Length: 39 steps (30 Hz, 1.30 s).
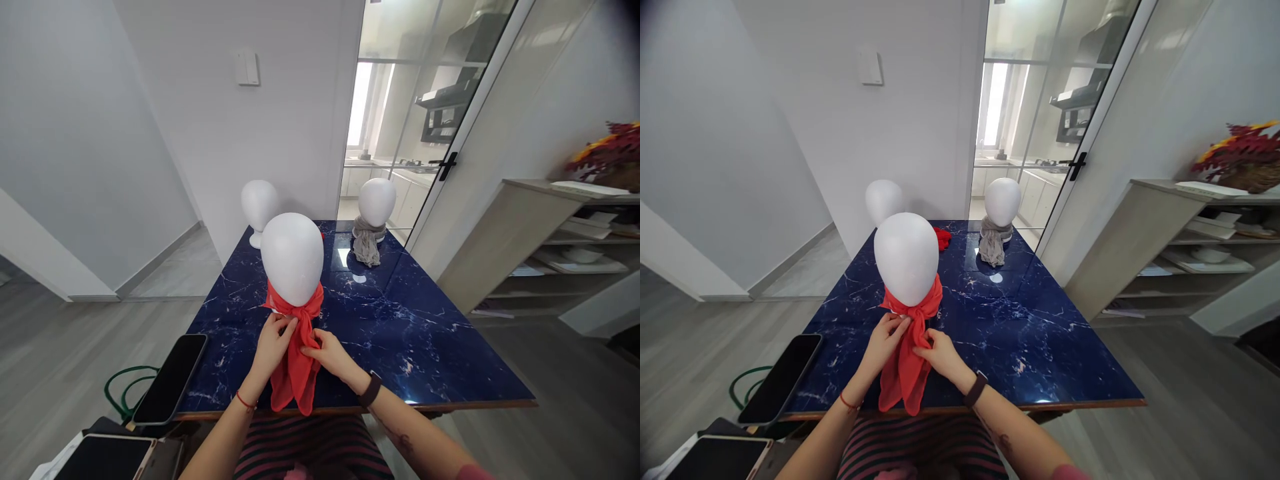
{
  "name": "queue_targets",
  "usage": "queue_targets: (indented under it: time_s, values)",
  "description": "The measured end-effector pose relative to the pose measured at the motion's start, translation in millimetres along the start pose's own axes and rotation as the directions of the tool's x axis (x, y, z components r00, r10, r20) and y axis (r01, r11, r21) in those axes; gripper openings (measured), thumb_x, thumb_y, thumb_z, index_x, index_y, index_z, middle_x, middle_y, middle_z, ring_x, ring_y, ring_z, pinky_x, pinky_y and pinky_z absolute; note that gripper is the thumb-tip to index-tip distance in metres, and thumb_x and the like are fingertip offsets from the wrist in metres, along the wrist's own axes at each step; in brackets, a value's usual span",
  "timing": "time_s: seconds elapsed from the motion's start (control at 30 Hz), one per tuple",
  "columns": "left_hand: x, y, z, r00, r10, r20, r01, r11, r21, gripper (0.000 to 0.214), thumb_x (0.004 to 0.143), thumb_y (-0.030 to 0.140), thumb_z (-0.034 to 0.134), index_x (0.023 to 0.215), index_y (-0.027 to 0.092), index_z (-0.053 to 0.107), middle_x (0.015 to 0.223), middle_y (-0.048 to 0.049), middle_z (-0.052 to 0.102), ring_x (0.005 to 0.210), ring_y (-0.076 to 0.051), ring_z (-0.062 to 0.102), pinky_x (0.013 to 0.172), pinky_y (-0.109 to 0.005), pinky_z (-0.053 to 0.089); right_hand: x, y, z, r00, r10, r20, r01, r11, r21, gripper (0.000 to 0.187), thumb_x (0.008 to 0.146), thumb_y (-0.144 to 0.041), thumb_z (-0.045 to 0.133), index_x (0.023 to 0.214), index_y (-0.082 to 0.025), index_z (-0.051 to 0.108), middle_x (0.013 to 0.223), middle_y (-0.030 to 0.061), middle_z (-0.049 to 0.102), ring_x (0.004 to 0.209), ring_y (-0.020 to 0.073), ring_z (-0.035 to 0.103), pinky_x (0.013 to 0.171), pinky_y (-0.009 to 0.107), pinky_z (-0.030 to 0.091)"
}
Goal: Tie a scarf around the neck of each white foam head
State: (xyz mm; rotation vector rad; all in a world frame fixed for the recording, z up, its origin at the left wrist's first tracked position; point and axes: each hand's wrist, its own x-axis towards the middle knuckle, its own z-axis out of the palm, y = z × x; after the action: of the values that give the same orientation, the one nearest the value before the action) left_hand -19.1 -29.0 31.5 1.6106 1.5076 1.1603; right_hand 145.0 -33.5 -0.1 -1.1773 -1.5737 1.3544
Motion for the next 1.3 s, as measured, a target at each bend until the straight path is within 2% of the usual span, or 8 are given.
queue_targets:
  time_s: [0.1, 0.2, 0.53, 0.7, 0.87, 1.07, 1.17, 1.3]
  values:
    - [-1.1, 4.7, 1.7, 0.996, -0.055, 0.074, 0.057, 0.998, -0.026, 0.024, 0.073, 0.039, 0.061, 0.073, 0.017, 0.073, 0.078, -0.007, 0.068, 0.074, -0.021, 0.06, 0.072, -0.031, 0.044, -0.9, -11.8, -7.1, 0.999, 0.018, 0.047, -0.017, 1.0, -0.019, 0.037, 0.062, -0.038, 0.074, 0.088, -0.015, 0.061, 0.083, 0.0016, 0.063, 0.074, 0.016, 0.054, 0.066, 0.025, 0.042]
    - [1.4, 4.1, 8.0, 0.992, -0.035, 0.124, 0.049, 0.993, -0.105, 0.021, 0.073, 0.033, 0.061, 0.075, 0.017, 0.073, 0.076, -0.0058, 0.07, 0.071, -0.019, 0.06, 0.069, -0.029, 0.043, 3.0, -18.2, -7.2, 0.997, 0.017, -0.073, -0.017, 1.0, -0.003, 0.041, 0.071, -0.049, 0.066, 0.092, -0.015, 0.062, 0.086, 0.0039, 0.063, 0.075, 0.0166, 0.054, 0.066, 0.025, 0.041]
    - [8.4, -12.3, 5.3, 0.952, -0.048, -0.301, -0.035, 0.964, -0.264, 0.026, 0.077, 0.041, 0.058, 0.077, 0.016, 0.067, 0.077, -0.0029, 0.064, 0.073, -0.016, 0.055, 0.073, -0.027, 0.042, 44.6, -0.3, -21.1, 0.907, -0.129, -0.4, 0.133, 0.991, -0.019, 0.048, 0.081, -0.061, 0.043, 0.06, -0.018, 0.046, 0.057, -0.0036, 0.042, 0.057, 0.0107, 0.035, 0.052, 0.022, 0.028]
    - [12.8, -30.5, 5.3, 0.968, -0.095, -0.232, 0.027, 0.96, -0.279, 0.026, 0.073, 0.041, 0.062, 0.076, 0.016, 0.07, 0.085, -0.0056, 0.064, 0.081, -0.018, 0.057, 0.079, -0.031, 0.043, 37.8, 1.0, -19.1, 0.925, -0.118, -0.36, 0.146, 0.988, 0.05, 0.043, 0.082, -0.058, 0.045, 0.07, -0.017, 0.056, 0.068, -0.0007, 0.055, 0.066, 0.014, 0.047, 0.061, 0.024, 0.038]
    - [7.3, -23.1, 6.9, 0.992, -0.093, -0.087, 0.063, 0.952, -0.299, 0.028, 0.071, 0.041, 0.066, 0.081, 0.015, 0.068, 0.084, -0.0059, 0.065, 0.081, -0.019, 0.058, 0.077, -0.03, 0.044, 16.4, -5.0, 1.8, 0.947, -0.052, -0.316, 0.141, 0.953, 0.267, 0.046, 0.064, -0.04, 0.074, 0.101, -0.02, 0.055, 0.097, 0.0029, 0.064, 0.09, 0.0191, 0.058, 0.082, 0.031, 0.045]
    - [-3.3, -18.0, 19.3, 0.989, -0.126, 0.072, 0.145, 0.867, -0.477, 0.029, 0.073, 0.032, 0.063, 0.095, 0.014, 0.06, 0.094, -0.0079, 0.067, 0.08, -0.019, 0.063, 0.077, -0.032, 0.048, -7.5, -17.2, 18.8, 0.985, 0.166, -0.054, -0.098, 0.782, 0.615, 0.055, 0.062, -0.033, 0.077, 0.108, -0.02, 0.05, 0.11, 0.008, 0.062, 0.099, 0.0247, 0.061, 0.082, 0.039, 0.051]
    - [-7.1, -24.2, 12.9, 0.987, -0.163, 0.011, 0.151, 0.882, -0.446, 0.024, 0.073, 0.029, 0.06, 0.092, 0.015, 0.056, 0.095, -0.0072, 0.065, 0.081, -0.018, 0.063, 0.077, -0.033, 0.049, -14.1, -14.8, 0.0, 0.994, 0.106, -0.025, -0.084, 0.889, 0.449, 0.06, 0.06, -0.035, 0.079, 0.111, -0.019, 0.052, 0.116, 0.0106, 0.061, 0.107, 0.0274, 0.058, 0.09, 0.043, 0.048]
    - [-1.4, -33.7, -9.1, 0.944, -0.146, -0.297, 0.051, 0.951, -0.304, 0.037, 0.073, 0.024, 0.057, 0.108, 0.018, 0.051, 0.117, -0.0114, 0.056, 0.105, -0.022, 0.057, 0.09, -0.038, 0.047, -7.4, -7.4, -44.2, 0.985, 0.1, -0.141, -0.065, 0.97, 0.234, 0.085, 0.06, -0.036, 0.079, 0.133, -0.021, 0.037, 0.136, 0.0168, 0.044, 0.12, 0.0296, 0.05, 0.101, 0.049, 0.038]
